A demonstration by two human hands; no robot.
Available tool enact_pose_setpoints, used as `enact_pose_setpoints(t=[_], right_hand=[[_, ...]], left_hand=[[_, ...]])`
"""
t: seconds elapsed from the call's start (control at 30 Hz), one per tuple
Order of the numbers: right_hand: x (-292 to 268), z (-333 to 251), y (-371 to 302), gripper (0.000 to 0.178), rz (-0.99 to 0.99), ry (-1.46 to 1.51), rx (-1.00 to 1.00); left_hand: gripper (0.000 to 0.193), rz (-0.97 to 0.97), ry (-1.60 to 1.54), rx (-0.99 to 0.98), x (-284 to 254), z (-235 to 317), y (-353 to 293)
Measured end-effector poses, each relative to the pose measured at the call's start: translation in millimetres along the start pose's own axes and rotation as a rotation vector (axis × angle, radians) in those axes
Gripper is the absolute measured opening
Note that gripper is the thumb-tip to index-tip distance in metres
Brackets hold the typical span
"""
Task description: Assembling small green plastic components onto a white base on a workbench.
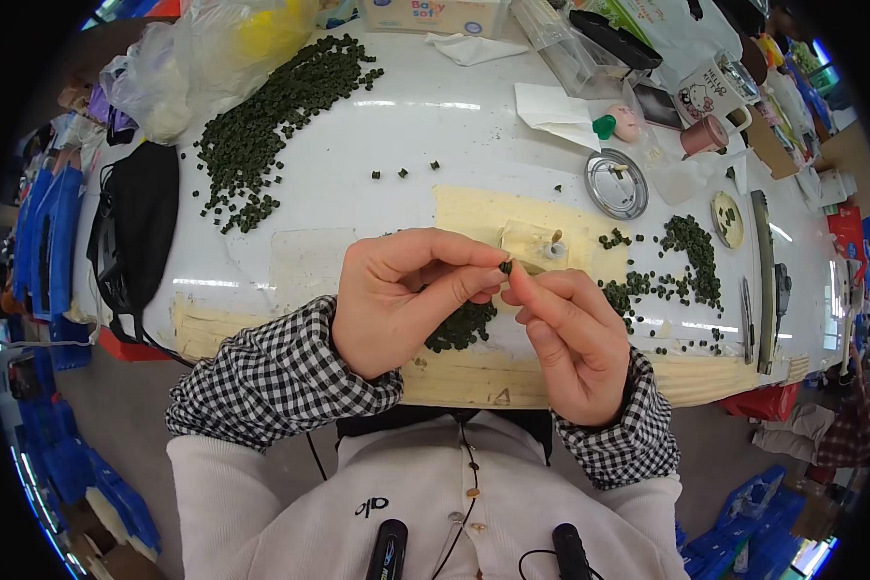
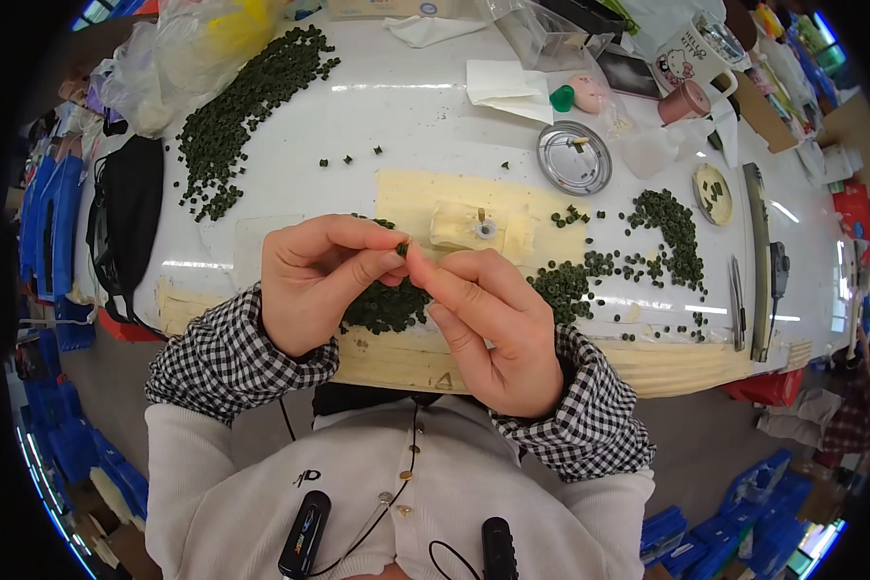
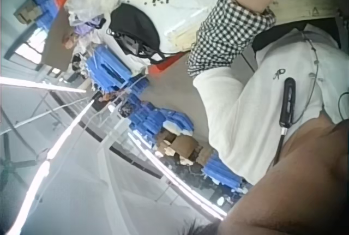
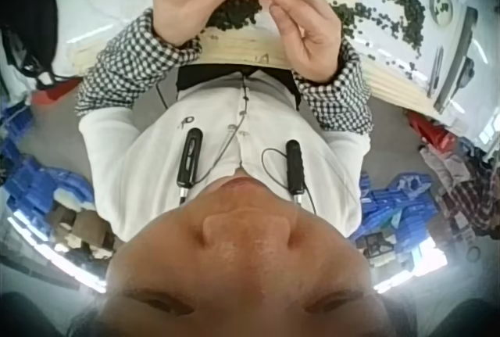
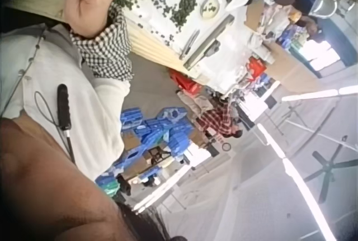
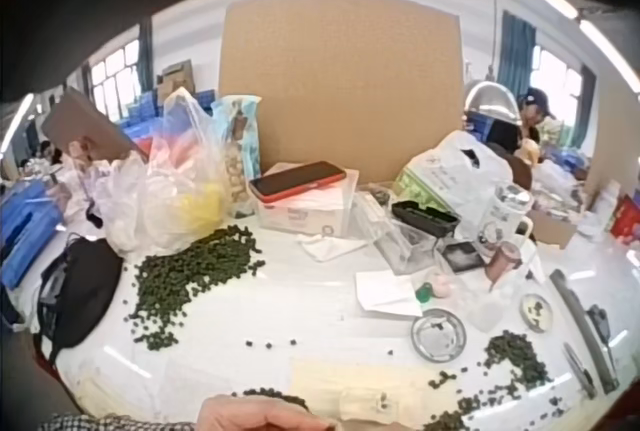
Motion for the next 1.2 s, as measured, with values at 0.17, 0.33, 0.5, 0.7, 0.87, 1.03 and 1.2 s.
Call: enact_pose_setpoints(t=[0.17, 0.33, 0.5, 0.7, 0.87, 1.03, 1.2], right_hand=[[-16.5, -4.3, 3.2, 0.040, 0.131, -0.058, -0.030], [-48.3, -11.7, 19.1, 0.032, 0.268, -0.537, -0.081], [-43.2, -0.6, 36.0, 0.022, 0.181, -0.660, -0.071], [-42.3, 0.6, 34.8, 0.016, 0.192, -0.633, -0.096], [-62.5, -46.3, 24.7, 0.015, 0.374, -0.441, -0.184], [-38.9, -18.5, 29.4, 0.010, 0.254, 0.018, -0.091], [-27.0, -7.1, 30.0, 0.008, 0.202, 0.186, -0.029]], left_hand=[[0.019, 0.017, -0.028, -0.064, 0.1, -1.8, -0.1], [0.013, 0.027, 0.009, -0.042, -2.4, -0.8, 0.1], [0.014, 0.025, -0.013, -0.042, -1.2, -2.1, -0.3], [0.015, 0.013, -0.009, -0.043, 0.2, -2.0, -0.6], [0.015, -0.008, 0.000, -0.056, 0.8, -4.5, -1.3], [0.015, -0.050, 0.011, -0.074, 6.5, -5.0, -2.4], [0.016, -0.057, -0.028, -0.078, 6.8, -7.0, -3.3]])
Point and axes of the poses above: each hand's wrist, its own y-axis towards the middle knuckle, its own x-axis out of the palm, z = x × y, the point moved 9 cm from there along y, towards the middle knuckle, and after that the axes turned 4 degrees about z, right-handed, at the moved point
